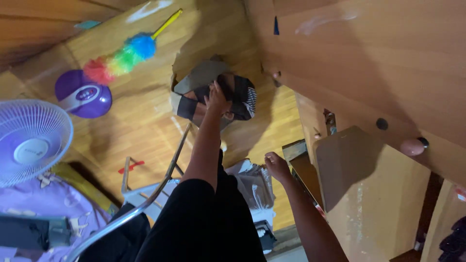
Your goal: The person folds a striped shirt and a black t-shirt on a wooden shelf, smoothing and aligning each garment before stacking them with other folded clothes.
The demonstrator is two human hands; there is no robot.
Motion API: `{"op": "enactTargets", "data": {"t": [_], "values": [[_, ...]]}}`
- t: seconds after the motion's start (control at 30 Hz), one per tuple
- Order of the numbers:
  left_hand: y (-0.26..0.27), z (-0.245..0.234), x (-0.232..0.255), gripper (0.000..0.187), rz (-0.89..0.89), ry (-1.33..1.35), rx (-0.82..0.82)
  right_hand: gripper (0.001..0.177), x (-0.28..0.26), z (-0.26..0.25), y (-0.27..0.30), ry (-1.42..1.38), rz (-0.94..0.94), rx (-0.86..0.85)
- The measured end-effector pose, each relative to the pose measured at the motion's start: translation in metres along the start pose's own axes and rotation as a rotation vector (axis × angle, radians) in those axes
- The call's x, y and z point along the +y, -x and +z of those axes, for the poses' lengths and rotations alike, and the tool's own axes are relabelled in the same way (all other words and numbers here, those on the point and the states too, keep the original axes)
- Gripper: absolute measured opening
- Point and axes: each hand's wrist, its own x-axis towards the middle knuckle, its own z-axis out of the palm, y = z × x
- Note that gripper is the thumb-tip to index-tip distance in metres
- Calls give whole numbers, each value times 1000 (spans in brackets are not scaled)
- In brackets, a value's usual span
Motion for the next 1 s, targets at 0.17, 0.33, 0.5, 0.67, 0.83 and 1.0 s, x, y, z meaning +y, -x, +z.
{"op": "enactTargets", "data": {"t": [0.17, 0.33, 0.5, 0.67, 0.83, 1.0], "values": [[-30, 23, -20, 73, -64, -192, 91, 35, -12, 3, 2, -63, -27, 2], [33, 27, -26, 47, -25, -449, 12, 36, -34, 10, 10, -81, -97, -25], [124, 34, -83, 33, 1259, -904, 572, 54, -79, 4, 42, -279, -96, -79], [283, 79, -30, 30, 878, -291, 400, 73, -152, -6, 153, -895, 5, -147], [421, 43, 13, 20, 1017, 82, 204, 55, -133, -4, 225, -1022, -32, 21], [501, 53, 41, 22, 1013, 2, 240, 37, -93, -20, 340, -663, -271, 346]]}}
